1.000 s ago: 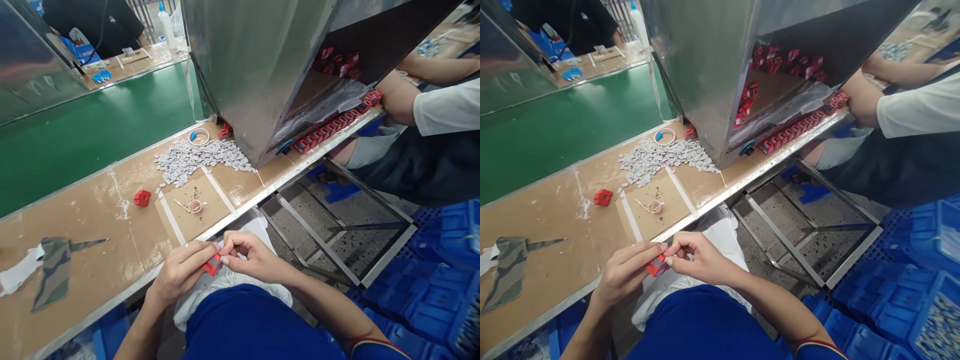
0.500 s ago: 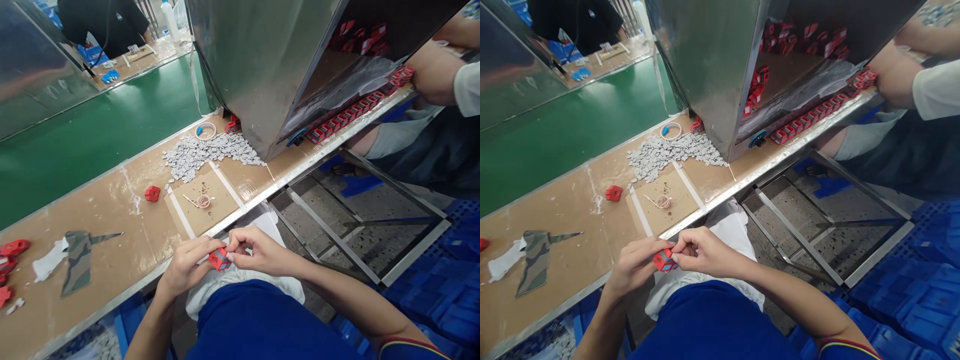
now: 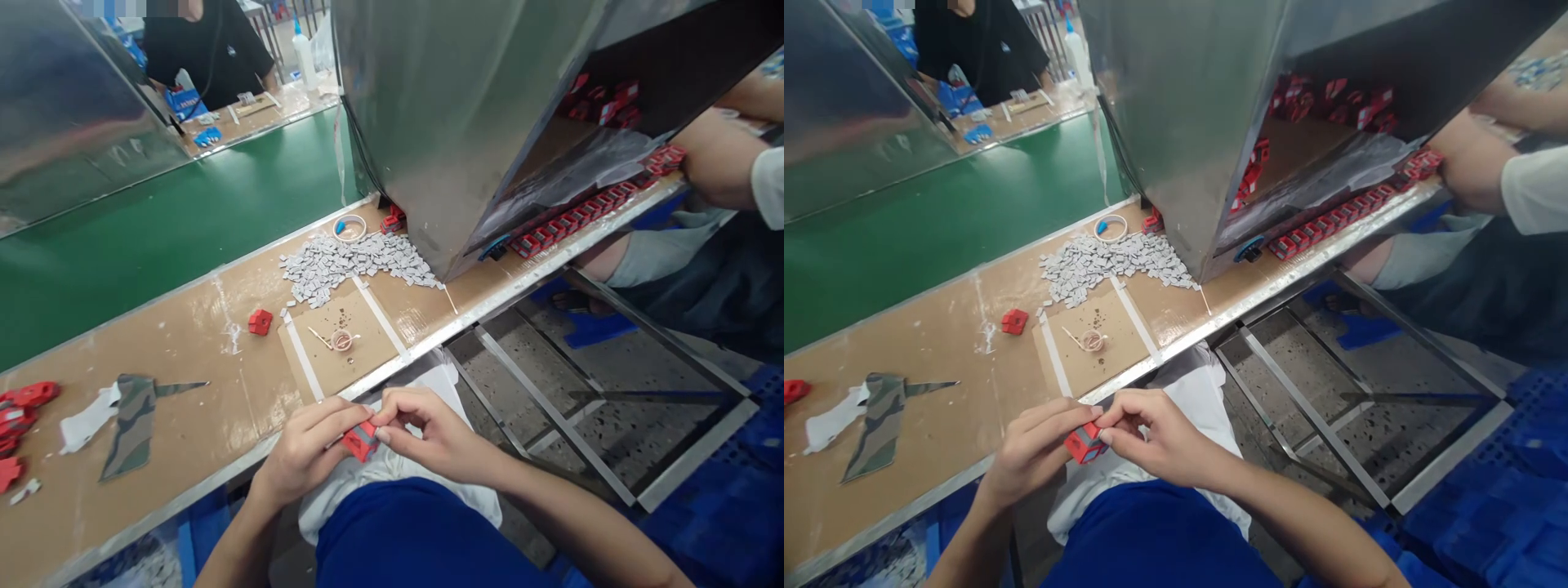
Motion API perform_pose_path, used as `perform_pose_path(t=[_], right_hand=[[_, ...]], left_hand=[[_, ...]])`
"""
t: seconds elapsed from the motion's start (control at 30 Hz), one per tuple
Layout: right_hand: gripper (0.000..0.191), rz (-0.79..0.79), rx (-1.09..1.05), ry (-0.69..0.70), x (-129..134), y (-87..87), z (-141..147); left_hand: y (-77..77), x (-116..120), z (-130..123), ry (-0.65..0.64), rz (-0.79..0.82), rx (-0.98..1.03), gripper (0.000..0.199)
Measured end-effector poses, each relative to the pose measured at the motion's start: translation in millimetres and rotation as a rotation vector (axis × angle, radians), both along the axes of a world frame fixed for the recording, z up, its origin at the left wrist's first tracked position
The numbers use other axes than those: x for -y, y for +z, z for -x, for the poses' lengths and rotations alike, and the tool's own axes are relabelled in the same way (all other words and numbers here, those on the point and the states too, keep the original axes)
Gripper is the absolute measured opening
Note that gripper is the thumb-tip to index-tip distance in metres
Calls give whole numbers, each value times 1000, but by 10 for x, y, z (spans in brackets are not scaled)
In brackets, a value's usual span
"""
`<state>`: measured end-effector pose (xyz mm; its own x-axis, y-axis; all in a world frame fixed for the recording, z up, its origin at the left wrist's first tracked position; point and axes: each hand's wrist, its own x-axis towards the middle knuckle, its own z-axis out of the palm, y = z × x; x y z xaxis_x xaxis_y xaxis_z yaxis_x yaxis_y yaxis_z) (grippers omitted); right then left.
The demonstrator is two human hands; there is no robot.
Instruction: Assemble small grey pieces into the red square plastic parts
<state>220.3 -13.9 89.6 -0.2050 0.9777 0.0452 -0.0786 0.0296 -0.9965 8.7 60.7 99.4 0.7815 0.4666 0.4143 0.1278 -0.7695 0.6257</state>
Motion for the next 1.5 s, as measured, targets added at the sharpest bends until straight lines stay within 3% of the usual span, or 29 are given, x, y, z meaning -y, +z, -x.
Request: perform_pose_path(t=[0.13, 0.27, 0.4, 0.53, 0.73, 1.13, 1.3, 1.5], right_hand=[[27, 100, -138, -22, 50, -94, 69], [33, 111, -147, 1, 77, -157, 101], [30, 43, -110, 23, 114, -116, 74], [21, 16, -127, -14, 136, -73, 42], [20, 114, -235, -29, 138, -100, 47], [31, 184, -268, -12, 106, -145, 114], [34, 180, -319, -43, 105, -185, 149], [41, 198, -298, -25, 138, -209, 175]], left_hand=[[-71, 37, -60, 32, 39, 71, 20], [-20, 49, -48, 6, 4, -1, 20], [72, 55, -36, -47, -7, -48, 22], [60, 56, -89, -28, 2, 34, 19], [-18, 59, -140, -16, 106, 131, 18], [-61, 28, -107, 20, 254, 81, 19], [-73, 41, -125, 22, 225, 69, 20], [-29, 65, -102, -1, 27, 20, 22]])
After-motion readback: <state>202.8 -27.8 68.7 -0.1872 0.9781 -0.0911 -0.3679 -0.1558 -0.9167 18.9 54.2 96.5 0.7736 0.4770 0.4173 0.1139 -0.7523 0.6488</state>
